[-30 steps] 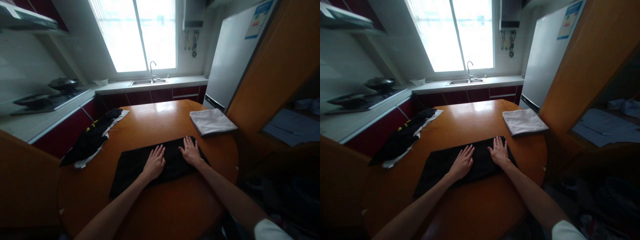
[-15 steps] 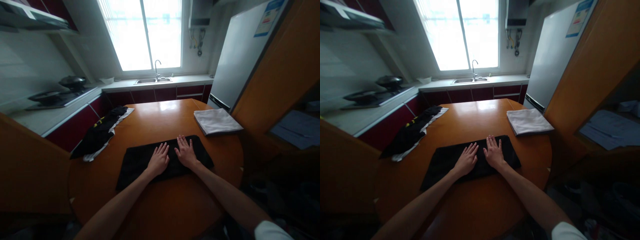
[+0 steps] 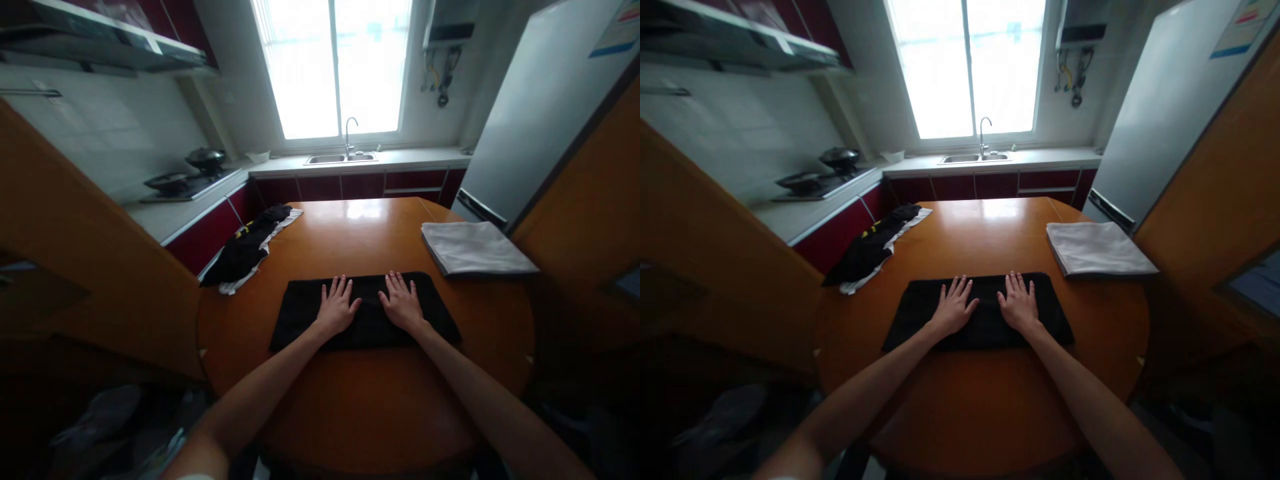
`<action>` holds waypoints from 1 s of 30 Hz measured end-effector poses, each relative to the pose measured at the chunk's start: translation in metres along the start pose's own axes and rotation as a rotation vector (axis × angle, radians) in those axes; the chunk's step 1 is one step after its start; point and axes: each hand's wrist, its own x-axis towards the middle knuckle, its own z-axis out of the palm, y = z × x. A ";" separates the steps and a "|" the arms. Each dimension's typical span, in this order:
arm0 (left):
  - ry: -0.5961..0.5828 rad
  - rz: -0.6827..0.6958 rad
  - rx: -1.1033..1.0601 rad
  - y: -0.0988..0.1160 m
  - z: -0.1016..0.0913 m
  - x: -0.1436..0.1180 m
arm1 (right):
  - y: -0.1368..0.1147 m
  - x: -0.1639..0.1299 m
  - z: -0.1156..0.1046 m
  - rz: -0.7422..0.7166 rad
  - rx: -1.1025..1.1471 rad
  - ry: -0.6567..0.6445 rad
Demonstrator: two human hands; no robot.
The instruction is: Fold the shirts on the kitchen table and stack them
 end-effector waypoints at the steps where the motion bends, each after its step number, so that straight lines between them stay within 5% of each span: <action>1: -0.011 -0.015 -0.006 -0.005 -0.002 0.000 | 0.001 0.000 0.002 -0.002 -0.006 0.002; 15: 0.001 -0.410 -0.081 -0.128 -0.022 -0.033 | 0.008 0.000 0.012 -0.006 -0.034 0.011; 23: 0.103 -0.574 -0.034 -0.139 -0.034 -0.035 | 0.009 0.002 0.013 -0.005 -0.045 0.003; 30: 0.018 -0.628 -0.106 -0.144 -0.047 -0.041 | 0.011 0.003 0.015 -0.014 -0.041 0.020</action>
